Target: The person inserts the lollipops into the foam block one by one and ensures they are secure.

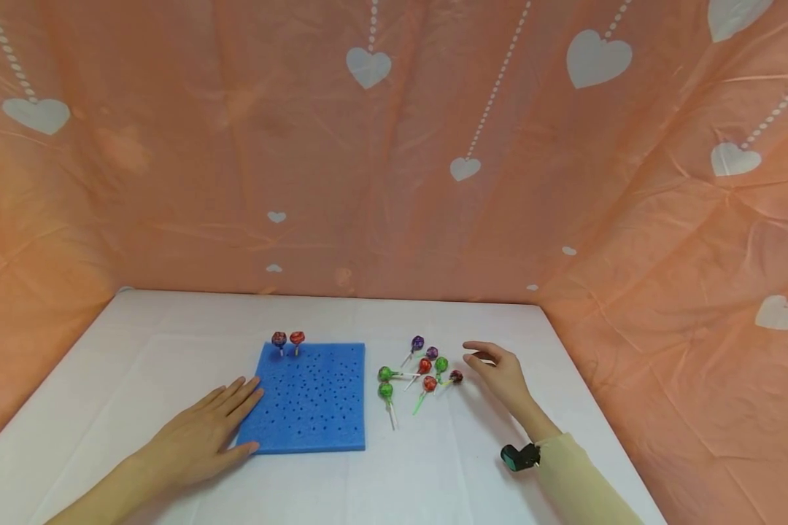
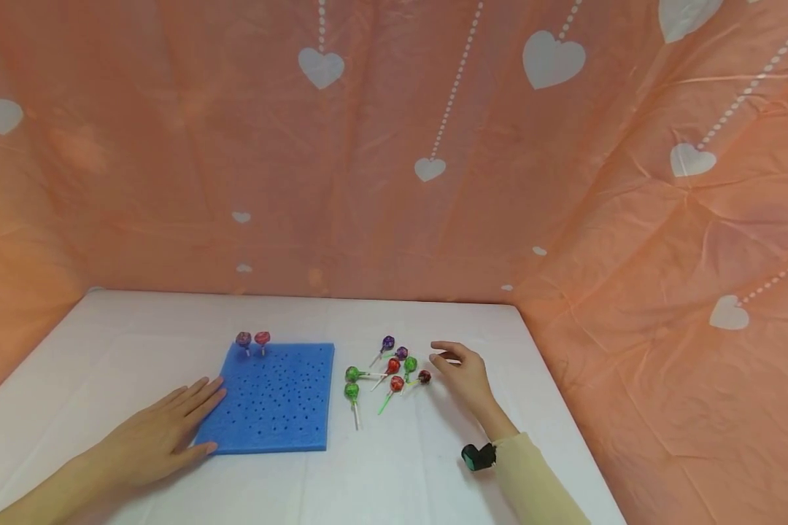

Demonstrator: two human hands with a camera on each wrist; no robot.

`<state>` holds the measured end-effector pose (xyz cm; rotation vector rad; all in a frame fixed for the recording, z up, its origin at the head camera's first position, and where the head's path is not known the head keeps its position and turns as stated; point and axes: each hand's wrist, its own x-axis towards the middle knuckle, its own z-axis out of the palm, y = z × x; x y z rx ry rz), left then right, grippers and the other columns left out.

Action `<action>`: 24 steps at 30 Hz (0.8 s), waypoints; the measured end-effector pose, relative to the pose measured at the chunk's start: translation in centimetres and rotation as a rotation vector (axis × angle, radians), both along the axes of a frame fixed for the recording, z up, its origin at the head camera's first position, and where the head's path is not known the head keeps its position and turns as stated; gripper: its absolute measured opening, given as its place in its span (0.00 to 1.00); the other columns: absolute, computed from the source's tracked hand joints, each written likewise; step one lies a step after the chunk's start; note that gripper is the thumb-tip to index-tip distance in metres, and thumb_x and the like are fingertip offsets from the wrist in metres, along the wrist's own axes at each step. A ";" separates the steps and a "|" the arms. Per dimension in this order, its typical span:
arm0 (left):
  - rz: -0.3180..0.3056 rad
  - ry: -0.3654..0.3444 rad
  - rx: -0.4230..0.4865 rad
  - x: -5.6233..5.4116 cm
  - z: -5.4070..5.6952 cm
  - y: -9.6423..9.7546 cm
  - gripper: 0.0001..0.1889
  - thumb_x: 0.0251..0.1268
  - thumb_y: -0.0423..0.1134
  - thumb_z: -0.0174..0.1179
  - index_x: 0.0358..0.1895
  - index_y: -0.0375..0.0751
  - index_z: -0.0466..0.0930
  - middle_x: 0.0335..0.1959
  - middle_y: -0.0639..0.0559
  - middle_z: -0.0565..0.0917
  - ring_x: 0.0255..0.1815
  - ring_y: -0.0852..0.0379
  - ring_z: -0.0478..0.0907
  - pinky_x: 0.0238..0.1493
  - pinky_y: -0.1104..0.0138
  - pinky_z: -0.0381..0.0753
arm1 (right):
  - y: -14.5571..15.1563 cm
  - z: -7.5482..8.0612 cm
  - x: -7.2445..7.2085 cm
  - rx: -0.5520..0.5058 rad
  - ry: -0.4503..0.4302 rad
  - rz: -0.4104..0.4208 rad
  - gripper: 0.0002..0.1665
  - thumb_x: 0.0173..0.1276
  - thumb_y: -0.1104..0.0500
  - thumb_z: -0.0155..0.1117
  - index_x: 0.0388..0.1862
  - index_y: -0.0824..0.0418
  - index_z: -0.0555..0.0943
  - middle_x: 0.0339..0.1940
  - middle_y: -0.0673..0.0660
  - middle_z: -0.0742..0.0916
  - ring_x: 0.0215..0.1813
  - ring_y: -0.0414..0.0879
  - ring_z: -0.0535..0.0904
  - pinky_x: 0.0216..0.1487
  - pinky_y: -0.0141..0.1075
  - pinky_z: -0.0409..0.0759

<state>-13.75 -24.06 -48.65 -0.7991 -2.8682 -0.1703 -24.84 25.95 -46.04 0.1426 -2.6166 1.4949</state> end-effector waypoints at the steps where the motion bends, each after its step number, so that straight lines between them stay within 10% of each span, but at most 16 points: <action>1: 0.000 -0.003 0.002 0.0 0.0 0.0 0.43 0.71 0.67 0.58 0.74 0.34 0.72 0.78 0.37 0.68 0.77 0.35 0.66 0.72 0.81 0.16 | 0.2 -0.2 0.1 0.015 -0.006 -0.005 0.18 0.74 0.59 0.70 0.60 0.62 0.86 0.56 0.62 0.89 0.56 0.53 0.86 0.52 0.25 0.83; 24: 0.027 -0.038 0.008 0.1 0.0 0.1 0.43 0.72 0.68 0.56 0.76 0.36 0.70 0.79 0.39 0.67 0.79 0.36 0.63 0.73 0.80 0.16 | 0.9 -1.9 -0.2 0.206 -0.099 0.143 0.15 0.72 0.63 0.69 0.55 0.64 0.88 0.45 0.56 0.91 0.45 0.47 0.86 0.35 0.31 0.82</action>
